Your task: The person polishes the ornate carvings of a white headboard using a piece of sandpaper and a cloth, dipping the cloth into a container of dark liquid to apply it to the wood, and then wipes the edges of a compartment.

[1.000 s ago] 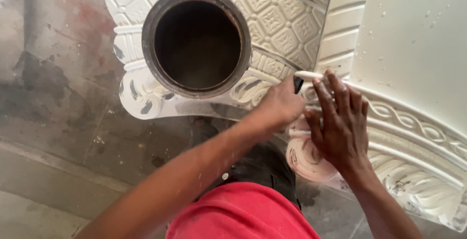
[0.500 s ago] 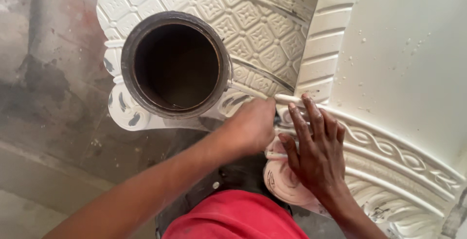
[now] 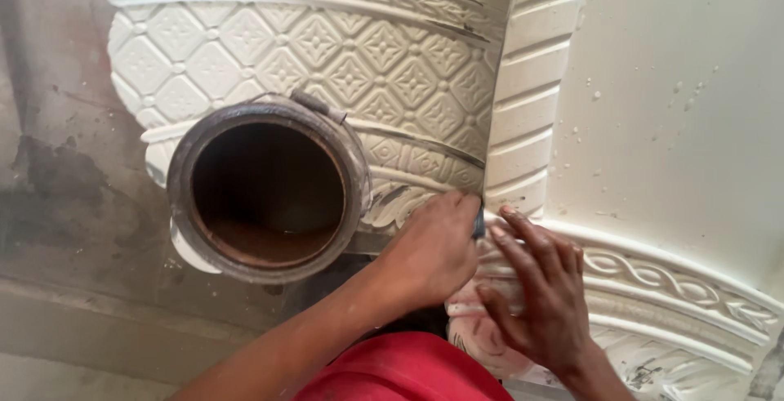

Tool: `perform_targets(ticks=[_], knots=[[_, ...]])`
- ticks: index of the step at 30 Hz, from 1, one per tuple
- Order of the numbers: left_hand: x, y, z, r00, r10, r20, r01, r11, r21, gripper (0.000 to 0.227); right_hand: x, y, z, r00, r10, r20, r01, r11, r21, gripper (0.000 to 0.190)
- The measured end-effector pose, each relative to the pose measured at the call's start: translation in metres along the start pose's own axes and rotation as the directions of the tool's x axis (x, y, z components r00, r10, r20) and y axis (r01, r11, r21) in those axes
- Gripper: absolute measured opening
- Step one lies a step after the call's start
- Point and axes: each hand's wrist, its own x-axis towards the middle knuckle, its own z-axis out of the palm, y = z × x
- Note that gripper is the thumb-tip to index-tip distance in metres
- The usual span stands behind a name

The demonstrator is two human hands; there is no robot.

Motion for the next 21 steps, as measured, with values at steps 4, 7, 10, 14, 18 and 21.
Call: perform_targets(ticks=[4, 7, 10, 14, 18, 21], knots=[[-0.016, -0.004, -0.017, 0.937, 0.333, -0.1, -0.324, 0.941, 0.101, 0.04, 0.027, 0.027, 0.0, 0.995, 0.034, -0.098, -0.02, 0.99, 0.142, 0.049], [0.004, 0.001, -0.03, 0.977, 0.168, 0.132, -0.191, 0.964, 0.184, 0.026, 0.073, 0.044, -0.003, 0.978, 0.069, -0.198, -0.04, 0.988, 0.146, 0.043], [0.02, 0.006, -0.036, 0.96, 0.044, 0.276, -0.126, 0.949, 0.289, 0.022, 0.128, 0.051, 0.007, 0.942, 0.185, -0.282, -0.107, 0.957, 0.27, 0.03], [-0.009, -0.002, -0.055, 0.96, 0.14, 0.241, -0.207, 0.938, 0.279, 0.023, 0.162, 0.06, 0.011, 0.939, 0.096, -0.332, -0.072, 0.994, 0.083, 0.035], [-0.046, -0.025, -0.102, 0.965, 0.263, -0.01, -0.262, 0.964, 0.047, 0.058, 0.164, 0.057, 0.01, 0.929, 0.201, -0.311, -0.138, 0.967, 0.213, 0.038], [-0.024, -0.031, -0.071, 0.833, 0.516, -0.201, -0.463, 0.848, 0.259, 0.059, 0.163, 0.051, 0.006, 0.928, 0.225, -0.296, -0.162, 0.962, 0.221, 0.041]])
